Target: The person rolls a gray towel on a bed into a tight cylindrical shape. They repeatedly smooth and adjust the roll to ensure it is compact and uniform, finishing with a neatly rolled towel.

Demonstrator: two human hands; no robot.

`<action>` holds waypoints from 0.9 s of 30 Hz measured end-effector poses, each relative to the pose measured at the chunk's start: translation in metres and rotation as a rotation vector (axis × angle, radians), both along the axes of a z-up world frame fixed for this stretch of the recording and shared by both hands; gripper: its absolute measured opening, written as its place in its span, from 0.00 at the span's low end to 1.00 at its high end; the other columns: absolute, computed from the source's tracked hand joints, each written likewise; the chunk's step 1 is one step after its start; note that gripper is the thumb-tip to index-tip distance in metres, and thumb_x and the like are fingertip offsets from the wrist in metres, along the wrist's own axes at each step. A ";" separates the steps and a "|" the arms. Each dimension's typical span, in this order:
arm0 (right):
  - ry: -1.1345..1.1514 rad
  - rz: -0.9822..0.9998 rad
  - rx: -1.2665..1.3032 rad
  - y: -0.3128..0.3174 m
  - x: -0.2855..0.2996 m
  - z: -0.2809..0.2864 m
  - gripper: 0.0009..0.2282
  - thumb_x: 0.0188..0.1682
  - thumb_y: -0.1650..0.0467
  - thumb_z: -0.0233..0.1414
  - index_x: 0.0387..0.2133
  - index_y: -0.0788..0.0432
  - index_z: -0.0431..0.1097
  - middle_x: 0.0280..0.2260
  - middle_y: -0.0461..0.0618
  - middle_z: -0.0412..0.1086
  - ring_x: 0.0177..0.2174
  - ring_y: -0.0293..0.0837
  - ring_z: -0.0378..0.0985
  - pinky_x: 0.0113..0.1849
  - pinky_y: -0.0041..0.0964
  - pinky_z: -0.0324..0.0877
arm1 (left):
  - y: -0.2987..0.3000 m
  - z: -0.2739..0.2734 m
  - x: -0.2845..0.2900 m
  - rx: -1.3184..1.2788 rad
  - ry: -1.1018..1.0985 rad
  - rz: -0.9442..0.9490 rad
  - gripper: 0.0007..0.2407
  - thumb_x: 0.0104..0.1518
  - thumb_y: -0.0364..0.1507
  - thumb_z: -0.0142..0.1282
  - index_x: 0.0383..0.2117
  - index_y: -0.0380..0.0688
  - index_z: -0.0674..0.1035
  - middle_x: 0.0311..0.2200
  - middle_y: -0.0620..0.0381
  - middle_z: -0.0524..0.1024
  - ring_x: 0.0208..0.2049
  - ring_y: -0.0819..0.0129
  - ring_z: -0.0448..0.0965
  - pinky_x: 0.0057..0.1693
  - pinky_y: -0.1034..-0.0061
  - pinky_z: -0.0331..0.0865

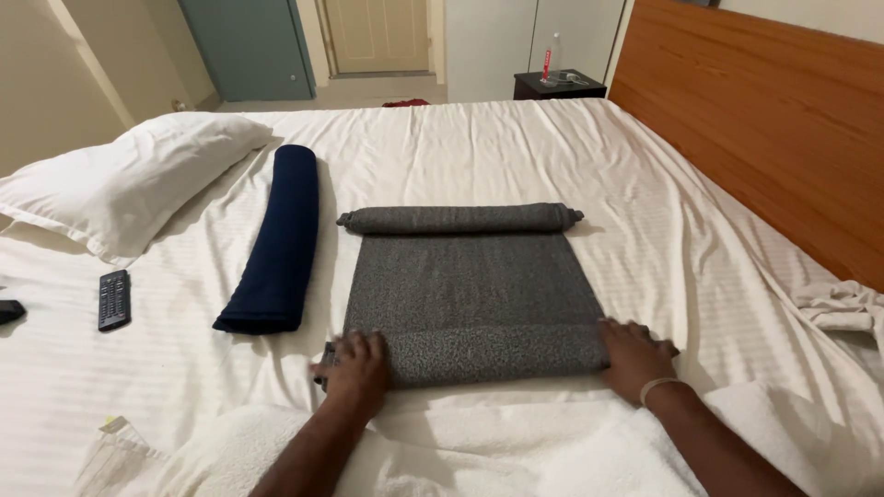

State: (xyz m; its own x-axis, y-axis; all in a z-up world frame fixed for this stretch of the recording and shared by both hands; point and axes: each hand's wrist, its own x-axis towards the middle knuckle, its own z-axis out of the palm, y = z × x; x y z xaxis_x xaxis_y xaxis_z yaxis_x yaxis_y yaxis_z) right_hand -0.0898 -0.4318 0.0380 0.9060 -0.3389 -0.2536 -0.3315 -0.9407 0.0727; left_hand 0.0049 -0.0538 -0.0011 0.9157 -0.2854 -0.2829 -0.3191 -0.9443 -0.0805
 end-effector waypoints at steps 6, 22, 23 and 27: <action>0.019 -0.047 -0.049 0.004 -0.007 0.006 0.44 0.49 0.56 0.58 0.72 0.51 0.34 0.74 0.49 0.29 0.71 0.55 0.26 0.65 0.71 0.30 | 0.008 0.008 -0.004 0.056 0.001 0.204 0.39 0.63 0.41 0.55 0.73 0.40 0.43 0.73 0.32 0.37 0.71 0.24 0.42 0.63 0.21 0.43; 0.100 0.037 -0.036 0.006 -0.004 0.002 0.42 0.49 0.57 0.53 0.72 0.54 0.35 0.74 0.49 0.29 0.71 0.59 0.30 0.65 0.66 0.35 | -0.002 0.039 -0.025 0.005 -0.049 -0.062 0.40 0.57 0.34 0.58 0.72 0.39 0.44 0.74 0.39 0.39 0.73 0.38 0.42 0.65 0.21 0.46; 0.083 -0.062 0.034 0.005 -0.004 0.008 0.43 0.46 0.56 0.55 0.72 0.51 0.38 0.74 0.47 0.33 0.72 0.56 0.36 0.66 0.67 0.38 | -0.001 0.049 -0.028 -0.062 0.042 0.100 0.42 0.58 0.39 0.59 0.72 0.41 0.42 0.74 0.40 0.36 0.73 0.32 0.40 0.65 0.22 0.47; 0.110 -0.249 0.141 0.015 -0.014 0.038 0.43 0.44 0.56 0.57 0.74 0.46 0.41 0.74 0.44 0.41 0.72 0.55 0.43 0.68 0.71 0.40 | 0.004 0.046 -0.023 -0.172 0.212 0.408 0.46 0.60 0.49 0.58 0.72 0.41 0.37 0.74 0.34 0.29 0.70 0.20 0.35 0.66 0.23 0.42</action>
State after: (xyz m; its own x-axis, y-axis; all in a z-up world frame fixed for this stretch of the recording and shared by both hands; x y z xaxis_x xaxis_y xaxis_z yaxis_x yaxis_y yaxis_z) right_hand -0.1034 -0.4167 0.0761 0.7641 -0.5013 -0.4059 -0.5502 -0.8350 -0.0045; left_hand -0.0184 -0.0493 0.0447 0.8898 0.0256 -0.4556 0.0869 -0.9897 0.1141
